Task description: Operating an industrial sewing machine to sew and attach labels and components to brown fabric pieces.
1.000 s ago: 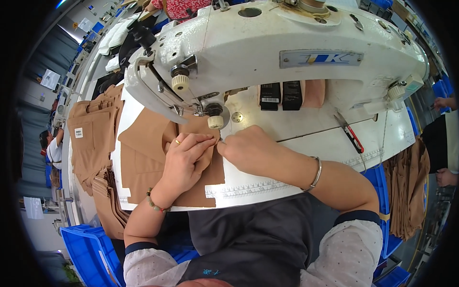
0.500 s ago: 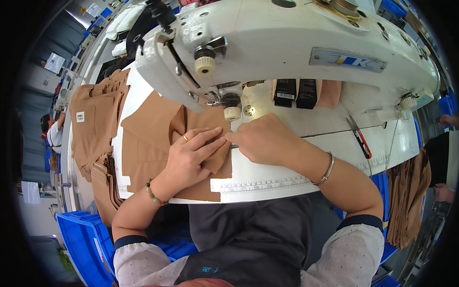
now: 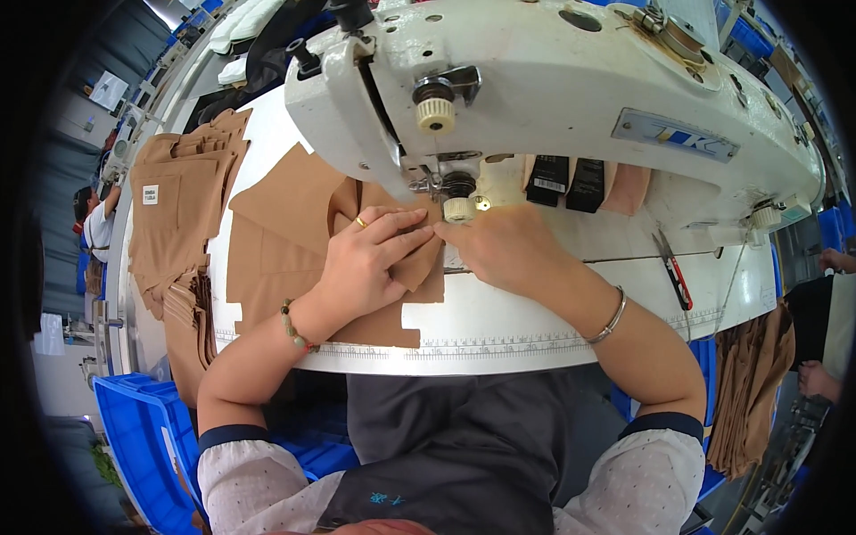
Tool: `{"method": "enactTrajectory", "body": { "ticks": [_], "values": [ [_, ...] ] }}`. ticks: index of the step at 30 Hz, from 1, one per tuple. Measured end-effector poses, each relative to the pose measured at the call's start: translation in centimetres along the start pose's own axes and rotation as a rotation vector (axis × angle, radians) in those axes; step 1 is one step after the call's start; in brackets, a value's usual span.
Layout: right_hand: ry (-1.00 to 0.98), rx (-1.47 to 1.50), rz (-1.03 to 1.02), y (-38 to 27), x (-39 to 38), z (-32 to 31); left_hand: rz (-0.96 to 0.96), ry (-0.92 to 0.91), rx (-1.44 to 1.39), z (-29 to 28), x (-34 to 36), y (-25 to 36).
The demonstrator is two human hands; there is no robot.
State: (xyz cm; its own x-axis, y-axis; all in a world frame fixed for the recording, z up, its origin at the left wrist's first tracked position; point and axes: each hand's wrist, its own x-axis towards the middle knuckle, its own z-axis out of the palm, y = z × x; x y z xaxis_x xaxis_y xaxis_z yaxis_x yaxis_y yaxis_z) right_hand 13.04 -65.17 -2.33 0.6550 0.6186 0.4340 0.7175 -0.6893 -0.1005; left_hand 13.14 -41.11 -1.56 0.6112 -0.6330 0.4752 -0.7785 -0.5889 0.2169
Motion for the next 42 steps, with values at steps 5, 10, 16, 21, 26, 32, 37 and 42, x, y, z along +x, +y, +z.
{"method": "enactTrajectory", "body": {
  "ticks": [5, 10, 16, 21, 26, 32, 37, 42],
  "values": [
    [0.035, -0.035, 0.000, 0.0, 0.6, 0.0, -0.006, 0.032, 0.000, 0.4, 0.9, -1.2],
    [0.145, -0.009, -0.023, 0.2, 0.9, 0.6, 0.043, 0.031, 0.044, -0.5, 1.3, -1.2],
    [0.048, -0.007, 0.033, 0.2, 0.8, -0.5, 0.079, -0.109, 0.230, -3.2, -0.3, 1.2],
    [0.016, 0.059, 0.024, 0.1, 0.9, -0.9, 0.200, -0.057, 0.183, -2.8, -0.9, 1.2],
    [-0.037, 0.119, 0.010, -0.1, 0.4, -1.1, 0.246, -0.022, 0.075, -2.5, -0.3, 1.1],
    [-0.142, 0.216, -0.070, -0.3, 0.3, -1.6, 0.276, -0.054, 0.011, -2.3, -0.4, 0.6],
    [-0.248, 0.378, -0.115, 0.0, 0.2, -2.0, 0.172, -0.139, -0.109, -2.5, -0.9, 0.8],
    [-0.177, 0.367, -0.164, -0.1, 0.1, -1.8, 0.222, -0.087, -0.066, -2.2, -1.4, 0.4]
  ]
}}
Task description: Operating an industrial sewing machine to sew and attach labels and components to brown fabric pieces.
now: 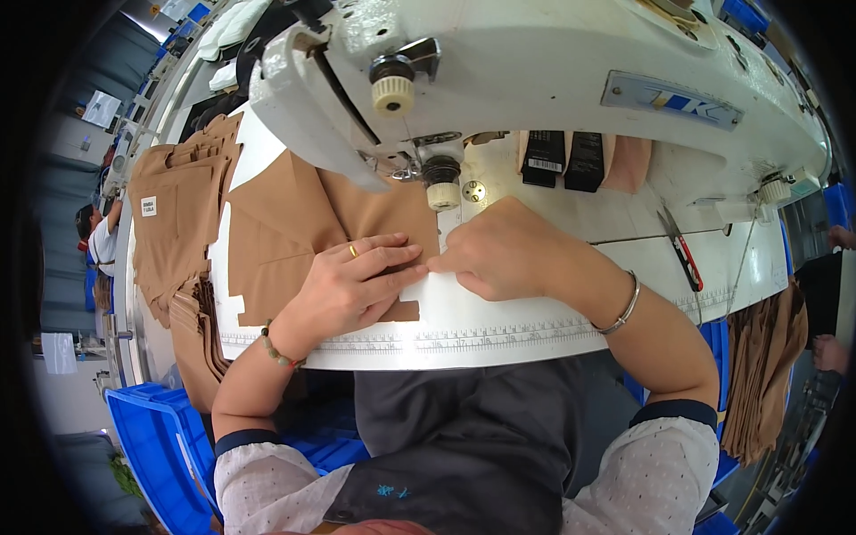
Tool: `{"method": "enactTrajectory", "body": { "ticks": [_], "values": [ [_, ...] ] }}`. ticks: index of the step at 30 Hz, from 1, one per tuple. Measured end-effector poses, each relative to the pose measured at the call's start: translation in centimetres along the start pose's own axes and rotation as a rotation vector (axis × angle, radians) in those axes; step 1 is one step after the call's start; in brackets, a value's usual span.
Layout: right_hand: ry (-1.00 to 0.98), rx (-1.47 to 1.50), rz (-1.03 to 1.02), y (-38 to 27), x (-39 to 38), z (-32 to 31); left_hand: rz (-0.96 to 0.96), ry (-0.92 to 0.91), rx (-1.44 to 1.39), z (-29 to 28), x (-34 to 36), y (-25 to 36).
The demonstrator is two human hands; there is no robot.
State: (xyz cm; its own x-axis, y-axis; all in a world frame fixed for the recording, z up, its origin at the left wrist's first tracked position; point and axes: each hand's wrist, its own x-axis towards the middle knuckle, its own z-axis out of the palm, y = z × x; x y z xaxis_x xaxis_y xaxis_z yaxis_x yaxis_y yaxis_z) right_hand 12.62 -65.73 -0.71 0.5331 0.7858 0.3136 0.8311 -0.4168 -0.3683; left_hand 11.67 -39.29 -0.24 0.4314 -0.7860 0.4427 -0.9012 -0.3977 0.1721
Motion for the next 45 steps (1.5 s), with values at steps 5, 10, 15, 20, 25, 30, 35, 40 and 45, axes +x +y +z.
{"method": "enactTrajectory", "body": {
  "ticks": [5, 10, 15, 20, 25, 30, 35, 40, 45],
  "values": [
    [0.024, -0.030, 0.052, 0.3, 0.4, -0.1, 0.007, 0.008, 0.001, 0.5, 0.4, -1.6],
    [0.129, -0.050, 0.101, 0.8, 0.6, 0.2, 0.002, 0.062, -0.013, 1.1, 1.3, -3.3],
    [0.206, -0.267, 0.119, 1.4, 1.0, 0.4, -0.033, 0.084, -0.003, 1.1, 2.3, -4.7],
    [0.211, -0.436, 0.080, 1.4, 1.1, 0.7, -0.067, 0.070, 0.032, 1.5, 3.0, -6.0],
    [0.241, -0.420, 0.080, 1.3, 1.1, 0.5, -0.114, 0.103, 0.058, 1.7, 3.4, -6.2],
    [0.170, -0.391, 0.152, 0.5, 1.2, 0.8, -0.153, 0.073, 0.039, 1.3, 3.0, -5.9],
    [0.143, -0.262, 0.075, -0.5, 0.5, 1.9, -0.249, -0.070, -0.116, -2.3, 3.1, -6.5],
    [0.312, -0.004, -0.194, -2.9, 2.3, 3.6, -0.514, -0.118, -0.022, -4.8, -1.2, -9.1],
    [0.180, -0.092, -0.191, -2.7, 2.1, 4.0, -0.583, -0.266, 0.234, -6.5, -2.5, -1.4]
  ]
}}
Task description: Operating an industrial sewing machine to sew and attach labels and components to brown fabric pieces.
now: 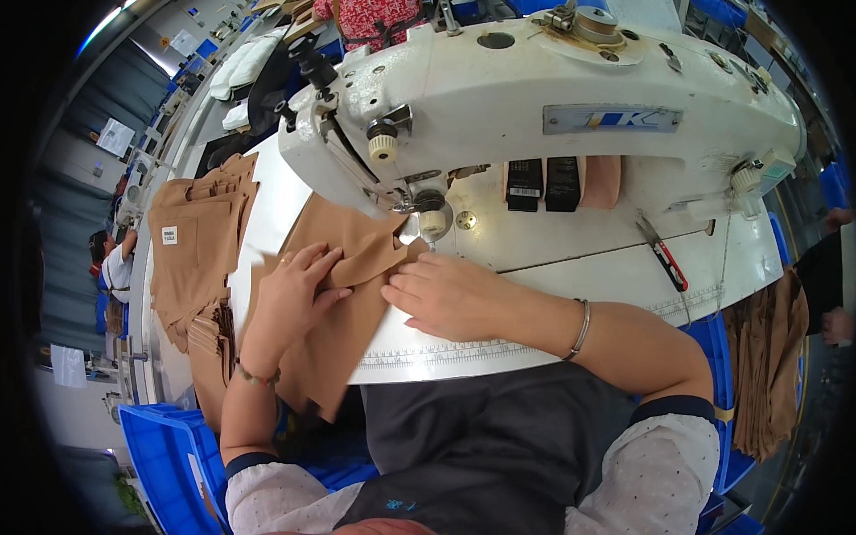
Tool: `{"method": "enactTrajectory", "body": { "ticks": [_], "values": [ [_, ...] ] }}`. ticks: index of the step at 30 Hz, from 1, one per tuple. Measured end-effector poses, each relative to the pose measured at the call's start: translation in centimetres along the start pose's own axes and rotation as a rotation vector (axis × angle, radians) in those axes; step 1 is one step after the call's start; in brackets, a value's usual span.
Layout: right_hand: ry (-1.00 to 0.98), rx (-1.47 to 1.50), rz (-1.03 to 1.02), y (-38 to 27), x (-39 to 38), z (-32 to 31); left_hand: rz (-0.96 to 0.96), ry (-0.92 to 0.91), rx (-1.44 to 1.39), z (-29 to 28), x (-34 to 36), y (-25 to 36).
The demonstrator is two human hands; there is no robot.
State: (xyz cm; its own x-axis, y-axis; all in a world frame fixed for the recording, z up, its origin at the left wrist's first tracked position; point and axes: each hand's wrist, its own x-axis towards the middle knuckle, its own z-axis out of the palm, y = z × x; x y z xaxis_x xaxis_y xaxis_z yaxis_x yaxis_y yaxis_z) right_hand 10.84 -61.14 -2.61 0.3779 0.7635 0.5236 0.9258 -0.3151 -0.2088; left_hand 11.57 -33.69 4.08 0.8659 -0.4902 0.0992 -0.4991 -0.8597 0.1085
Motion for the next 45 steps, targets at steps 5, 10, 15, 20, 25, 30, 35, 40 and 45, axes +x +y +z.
{"method": "enactTrajectory", "body": {
  "ticks": [5, 10, 15, 20, 25, 30, 35, 40, 45],
  "values": [
    [0.015, -0.097, 0.015, 0.0, 0.1, -0.7, 0.115, 0.031, 0.198, -1.9, -1.8, 0.5],
    [0.069, -0.096, 0.013, 0.0, -0.2, -0.2, -0.198, -0.315, -0.572, -2.1, -1.6, 1.6],
    [-0.016, -0.121, 0.031, -0.7, -0.8, 0.0, -0.229, 0.074, -1.151, 4.8, -2.7, 2.6],
    [-0.058, -0.243, 0.037, -1.4, -0.7, -0.3, 0.186, -0.042, -0.508, 3.1, 1.1, 0.6],
    [0.037, -0.306, 0.041, -0.2, -1.2, -0.5, 0.197, -0.347, -0.512, 0.4, 4.0, 0.7],
    [0.272, -0.402, 0.018, -0.2, 0.5, -0.8, 0.085, -0.091, -0.635, 1.3, 6.9, 1.1],
    [0.271, -0.258, -0.059, 0.4, 0.0, -0.2, 0.040, -0.097, -0.711, 3.1, 8.0, 1.4],
    [0.351, -0.244, -0.078, 0.0, 0.0, -0.4, 0.084, -0.124, -0.742, 3.9, 7.7, 1.1],
    [0.273, -0.231, -0.099, 0.1, -0.4, 0.1, 0.173, -0.020, -0.725, 4.6, 7.6, 1.6]
  ]
}}
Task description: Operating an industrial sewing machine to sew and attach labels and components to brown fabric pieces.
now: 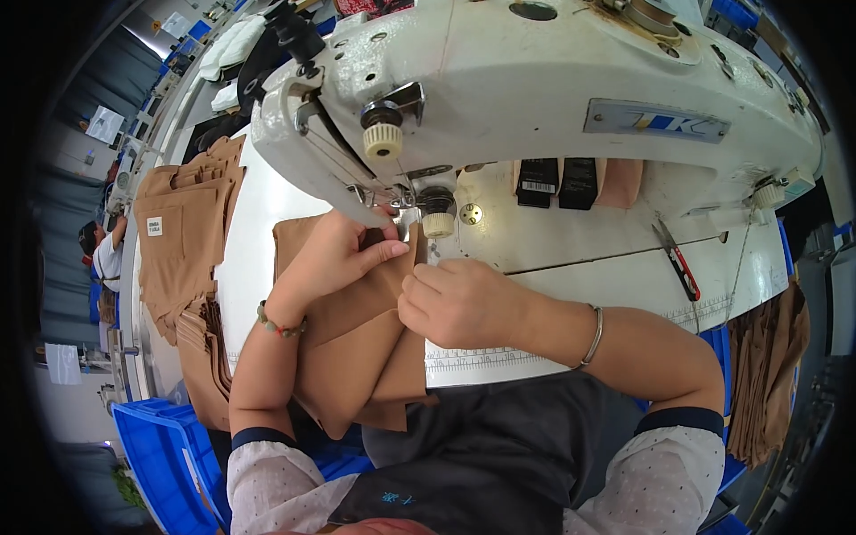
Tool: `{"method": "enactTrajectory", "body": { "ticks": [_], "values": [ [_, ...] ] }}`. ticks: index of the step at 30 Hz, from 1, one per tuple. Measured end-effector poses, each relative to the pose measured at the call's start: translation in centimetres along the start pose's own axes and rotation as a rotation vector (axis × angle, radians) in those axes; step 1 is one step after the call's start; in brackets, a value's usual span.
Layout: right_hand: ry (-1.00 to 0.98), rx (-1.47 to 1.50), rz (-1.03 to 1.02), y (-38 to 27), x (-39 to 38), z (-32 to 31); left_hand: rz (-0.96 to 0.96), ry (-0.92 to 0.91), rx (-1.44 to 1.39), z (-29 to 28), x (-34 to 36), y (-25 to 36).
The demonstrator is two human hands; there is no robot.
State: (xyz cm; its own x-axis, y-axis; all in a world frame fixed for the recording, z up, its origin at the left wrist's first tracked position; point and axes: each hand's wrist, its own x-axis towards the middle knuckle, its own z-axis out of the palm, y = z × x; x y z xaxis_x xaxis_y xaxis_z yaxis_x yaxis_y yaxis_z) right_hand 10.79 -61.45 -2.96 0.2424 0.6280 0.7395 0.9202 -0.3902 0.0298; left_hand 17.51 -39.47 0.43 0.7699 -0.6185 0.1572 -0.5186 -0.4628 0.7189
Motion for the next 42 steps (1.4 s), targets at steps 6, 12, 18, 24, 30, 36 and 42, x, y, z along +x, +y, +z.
{"method": "enactTrajectory", "body": {
  "ticks": [6, 12, 18, 24, 30, 36, 42],
  "values": [
    [-0.090, -0.070, -0.002, 0.0, 0.0, -0.2, -0.091, -0.061, 0.101, -0.3, 0.1, 0.5],
    [-0.056, -0.002, 0.048, -0.3, -0.3, 0.3, -0.029, -0.034, 0.133, 0.1, 0.2, 0.5],
    [-0.073, -0.016, 0.036, -0.3, -0.3, 0.1, -0.088, -0.017, 0.192, 0.5, 0.4, 0.9],
    [-0.077, -0.011, 0.043, -0.3, -0.2, 0.1, -0.081, 0.004, 0.173, 0.8, 0.3, 0.4],
    [-0.068, 0.002, 0.050, -0.2, -0.2, 0.0, -0.082, 0.004, 0.170, 0.7, 0.4, 0.7],
    [-0.210, 0.182, 0.097, 0.1, 0.4, -1.3, -0.048, 0.134, 0.129, 1.5, 0.1, 0.1],
    [-0.231, 0.033, 0.028, 0.1, -0.1, -0.6, 0.407, 0.119, 0.593, 2.6, -2.0, 2.1]
  ]
}}
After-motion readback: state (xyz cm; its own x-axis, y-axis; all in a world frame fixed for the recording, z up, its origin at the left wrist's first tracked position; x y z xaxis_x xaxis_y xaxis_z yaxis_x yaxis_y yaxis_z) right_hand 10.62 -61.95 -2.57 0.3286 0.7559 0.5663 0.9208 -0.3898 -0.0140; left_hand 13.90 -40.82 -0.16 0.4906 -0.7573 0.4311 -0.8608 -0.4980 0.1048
